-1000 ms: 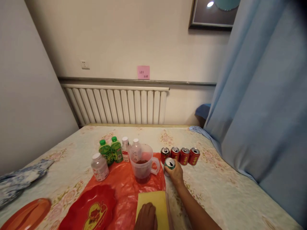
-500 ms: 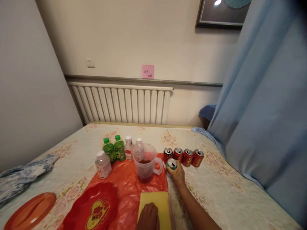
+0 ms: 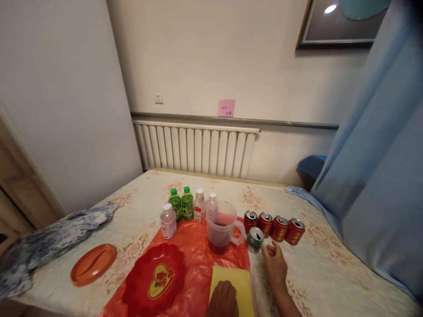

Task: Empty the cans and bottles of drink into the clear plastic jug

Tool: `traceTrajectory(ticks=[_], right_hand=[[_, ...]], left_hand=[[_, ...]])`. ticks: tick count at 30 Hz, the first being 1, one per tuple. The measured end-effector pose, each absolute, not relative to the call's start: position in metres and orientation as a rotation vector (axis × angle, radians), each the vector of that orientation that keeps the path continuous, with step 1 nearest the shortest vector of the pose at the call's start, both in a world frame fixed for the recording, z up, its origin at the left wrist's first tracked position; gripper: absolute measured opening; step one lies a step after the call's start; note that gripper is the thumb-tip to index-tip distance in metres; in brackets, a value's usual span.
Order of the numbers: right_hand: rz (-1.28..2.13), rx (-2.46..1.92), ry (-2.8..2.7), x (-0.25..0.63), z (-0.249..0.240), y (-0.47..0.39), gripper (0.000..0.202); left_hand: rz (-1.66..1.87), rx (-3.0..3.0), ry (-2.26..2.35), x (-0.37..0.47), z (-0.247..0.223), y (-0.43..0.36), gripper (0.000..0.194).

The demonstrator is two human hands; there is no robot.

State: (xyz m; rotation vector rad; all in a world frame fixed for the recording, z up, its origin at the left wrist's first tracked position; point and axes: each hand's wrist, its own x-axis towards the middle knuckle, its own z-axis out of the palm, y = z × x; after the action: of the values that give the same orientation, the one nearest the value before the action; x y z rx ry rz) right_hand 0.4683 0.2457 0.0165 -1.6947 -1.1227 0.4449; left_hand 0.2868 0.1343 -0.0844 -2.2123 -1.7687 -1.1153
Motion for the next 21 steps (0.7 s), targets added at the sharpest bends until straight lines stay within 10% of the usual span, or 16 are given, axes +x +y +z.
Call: traceTrajectory(ticks=[11,21], right_hand=[[0.744,-1.540,-1.382,0.386,-0.020,0.134,0.041],[0.416,-1.374,-1.548,0.373,-0.059,0.128,0.053]], left_hand=[[-1.127,-2.387,-1.965,0.280,-0.044,0.121,0.018],[-1.714,-1.912,-2.324,0.196,0.016,0.149,0.019]])
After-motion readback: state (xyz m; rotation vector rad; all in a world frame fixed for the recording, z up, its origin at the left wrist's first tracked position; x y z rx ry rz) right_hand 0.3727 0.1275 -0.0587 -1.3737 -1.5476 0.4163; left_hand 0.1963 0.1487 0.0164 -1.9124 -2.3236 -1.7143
